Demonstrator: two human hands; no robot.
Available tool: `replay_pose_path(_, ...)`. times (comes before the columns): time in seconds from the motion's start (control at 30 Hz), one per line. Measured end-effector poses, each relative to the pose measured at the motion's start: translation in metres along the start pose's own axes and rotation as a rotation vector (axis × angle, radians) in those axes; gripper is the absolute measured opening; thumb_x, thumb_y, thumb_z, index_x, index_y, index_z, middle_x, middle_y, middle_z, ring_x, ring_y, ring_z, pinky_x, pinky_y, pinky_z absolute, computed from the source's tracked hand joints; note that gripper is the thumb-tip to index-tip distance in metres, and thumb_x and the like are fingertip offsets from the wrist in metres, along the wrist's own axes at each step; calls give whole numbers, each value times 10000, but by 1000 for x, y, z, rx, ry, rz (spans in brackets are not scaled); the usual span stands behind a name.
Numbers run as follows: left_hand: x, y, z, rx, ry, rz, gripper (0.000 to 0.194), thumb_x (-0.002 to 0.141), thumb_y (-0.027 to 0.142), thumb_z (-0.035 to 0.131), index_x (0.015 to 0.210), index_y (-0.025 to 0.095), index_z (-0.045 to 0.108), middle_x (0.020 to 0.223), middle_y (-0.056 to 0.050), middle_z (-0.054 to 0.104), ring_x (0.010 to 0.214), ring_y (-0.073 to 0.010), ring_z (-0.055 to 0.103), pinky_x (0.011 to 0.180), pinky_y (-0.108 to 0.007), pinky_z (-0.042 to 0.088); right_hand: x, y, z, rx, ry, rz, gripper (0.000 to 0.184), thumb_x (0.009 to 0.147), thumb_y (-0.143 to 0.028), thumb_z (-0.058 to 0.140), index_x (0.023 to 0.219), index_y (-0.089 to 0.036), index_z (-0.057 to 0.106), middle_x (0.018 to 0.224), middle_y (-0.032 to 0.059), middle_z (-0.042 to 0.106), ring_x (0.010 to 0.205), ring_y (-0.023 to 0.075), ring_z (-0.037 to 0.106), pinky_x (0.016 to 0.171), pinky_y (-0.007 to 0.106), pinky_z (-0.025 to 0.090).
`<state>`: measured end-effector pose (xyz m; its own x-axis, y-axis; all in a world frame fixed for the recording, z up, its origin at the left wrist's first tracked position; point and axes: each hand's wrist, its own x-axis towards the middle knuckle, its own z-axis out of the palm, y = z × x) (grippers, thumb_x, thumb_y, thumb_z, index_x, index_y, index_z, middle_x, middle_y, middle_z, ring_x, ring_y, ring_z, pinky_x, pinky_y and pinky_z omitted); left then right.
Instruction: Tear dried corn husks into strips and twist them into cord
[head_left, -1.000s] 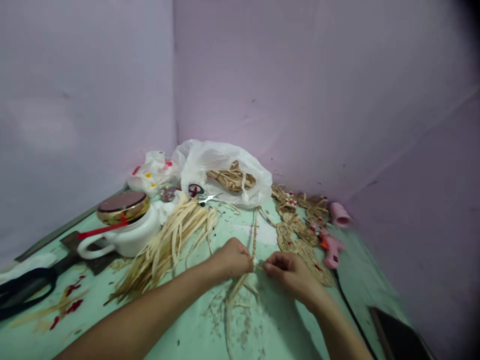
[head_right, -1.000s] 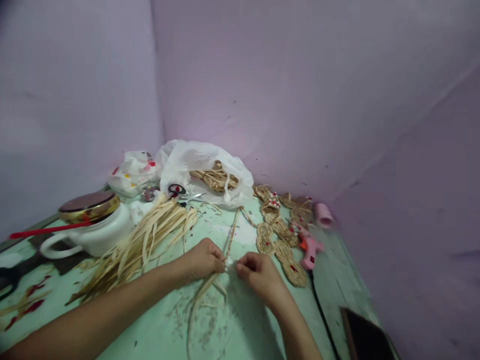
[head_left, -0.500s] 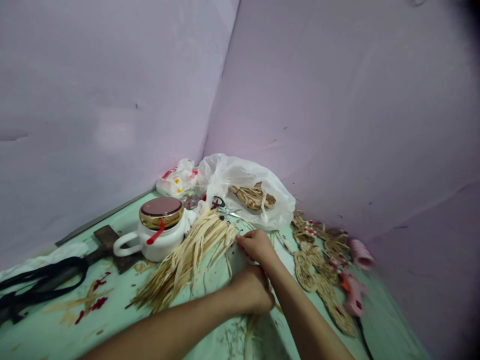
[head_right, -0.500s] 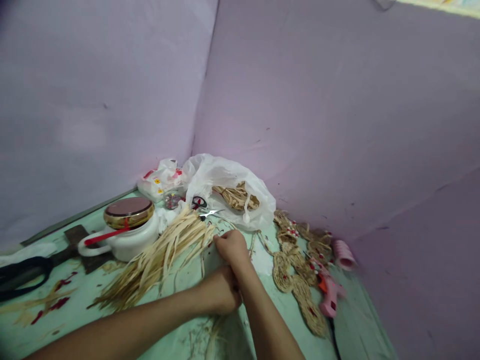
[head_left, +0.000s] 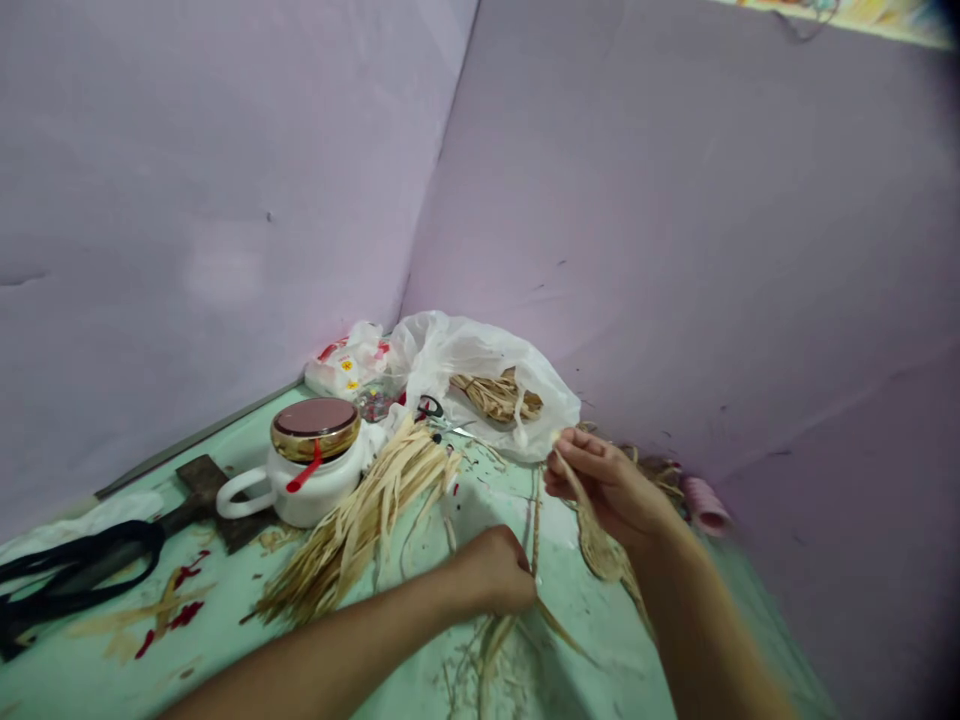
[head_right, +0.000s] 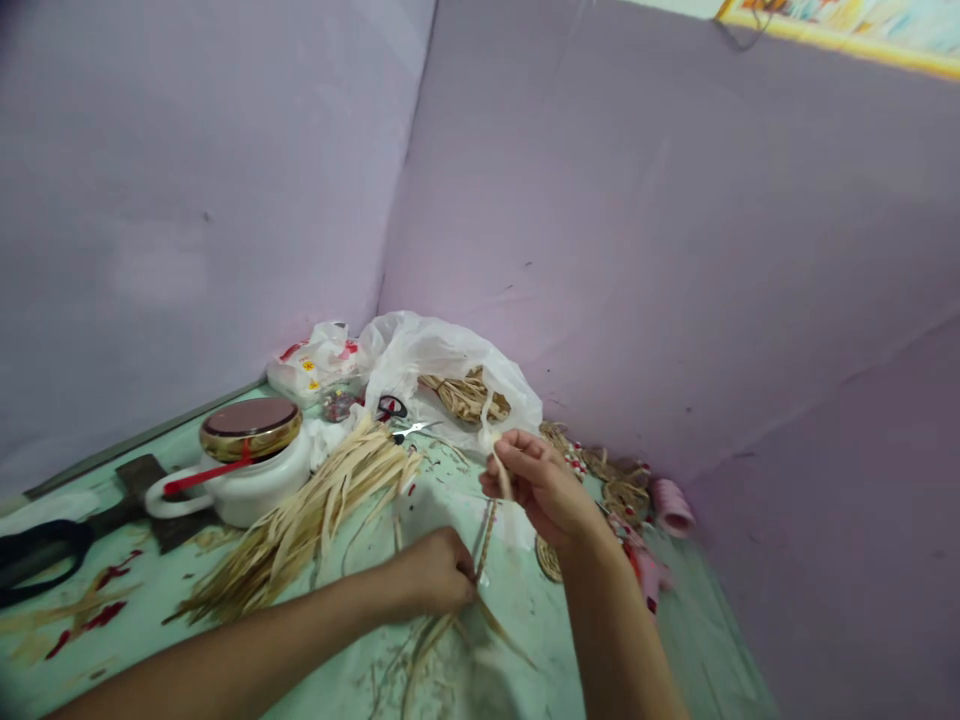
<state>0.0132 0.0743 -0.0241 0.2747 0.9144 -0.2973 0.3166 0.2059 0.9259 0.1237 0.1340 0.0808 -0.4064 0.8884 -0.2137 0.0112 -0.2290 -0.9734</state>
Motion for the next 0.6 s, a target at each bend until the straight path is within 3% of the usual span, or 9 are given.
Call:
replay_pose_path(0.13, -1, 7, -4, 33, -7, -62, 51, 453, 98, 492, 456, 132, 529, 387, 48, 364, 430, -81, 340, 417, -215, 227, -43, 6, -28, -186, 32, -57, 221, 679, -355, 629, 701, -167, 514, 527, -25, 505, 482, 92, 491, 504, 221, 402)
replay_pose_path(0.3, -6, 19, -10, -110, -137, -94, 132, 502, 130, 491, 389, 157, 429, 319, 73, 280, 336, -44, 210, 374, -219, 137, -58, 66, -50, -673, 147, -15, 155, 678, -284, 573, 631, -139, 550, 519, -14, 486, 482, 86, 409, 472, 217, 304)
replay_pose_path(0.43, -5, 19, -11, -183, -218, -112, 187, 529, 192, 539, 403, 162, 405, 320, 87, 267, 314, -25, 177, 367, -214, 101, -56, 97, -42, -864, 193, -51, 111, 699, -206, 500, 651, -135, 571, 580, 12, 548, 537, 102, 450, 508, 219, 312)
replay_pose_path(0.6, 0, 15, -9, -189, -231, -119, 203, 540, 266, 578, 444, 153, 440, 330, 89, 293, 310, -15, 179, 365, -206, 93, -59, 99, -27, -850, 202, -60, 153, 693, -171, 475, 725, -142, 621, 615, 25, 604, 549, 109, 483, 514, 214, 317)
